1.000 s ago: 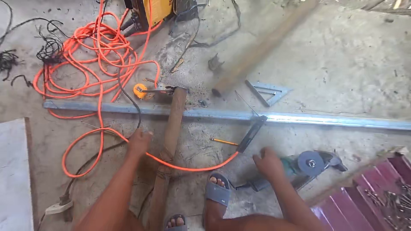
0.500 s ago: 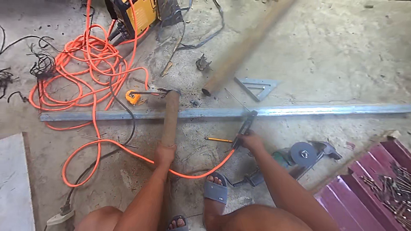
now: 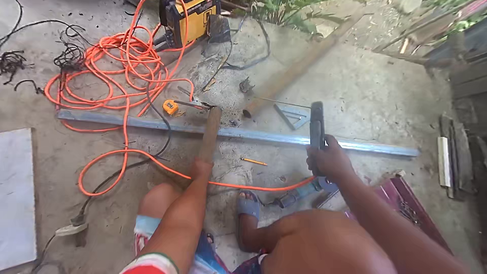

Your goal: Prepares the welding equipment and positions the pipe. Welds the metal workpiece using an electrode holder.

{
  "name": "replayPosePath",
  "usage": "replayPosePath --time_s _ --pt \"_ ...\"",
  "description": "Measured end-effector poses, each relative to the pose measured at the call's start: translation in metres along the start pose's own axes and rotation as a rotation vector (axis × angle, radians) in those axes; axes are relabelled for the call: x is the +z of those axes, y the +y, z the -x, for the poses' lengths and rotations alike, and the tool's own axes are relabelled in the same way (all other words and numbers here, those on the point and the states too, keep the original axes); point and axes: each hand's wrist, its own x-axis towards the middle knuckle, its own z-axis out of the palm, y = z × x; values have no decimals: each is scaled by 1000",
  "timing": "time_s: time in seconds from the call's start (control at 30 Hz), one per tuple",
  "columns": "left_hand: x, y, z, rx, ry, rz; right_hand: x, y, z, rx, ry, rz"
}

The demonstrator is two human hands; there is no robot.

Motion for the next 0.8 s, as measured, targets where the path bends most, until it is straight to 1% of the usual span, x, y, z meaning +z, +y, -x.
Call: replayPosePath --time_s 0.1,0.2,0.33,0.4,0.47,0.53,0.6,0.67,0.7,0.77,0.8 --pt "-1 1 -5 -39 -24 66 -1 -20 1 -146 -120 301" --pt "5 1 -7 -54 19 71 15 -14 -14 -261 -178 394" --pt "7 4 -8 -96 49 15 43 4 -53 -367 -174 347" --pt "10 8 -8 -128 75 -15 56 12 -67 -385 -172 318" --pt "16 14 -7 -174 110 -55 70 16 -82 -363 -205 299" --pt "21 15 -4 -225 131 -71 81 16 -95 -321 -279 291" --pt "19 22 -8 -242 132 -73 80 15 -103 -334 -250 268" --pt "17 20 -7 -262 117 -74 74 19 -106 -399 -197 238" --pt "16 19 -7 -267 113 -79 74 21 -109 -417 -207 242" --pt "16 20 -7 -263 109 -84 73 24 -117 -388 -287 267" --pt "16 21 -8 -259 106 -87 72 26 -119 -385 -289 265"
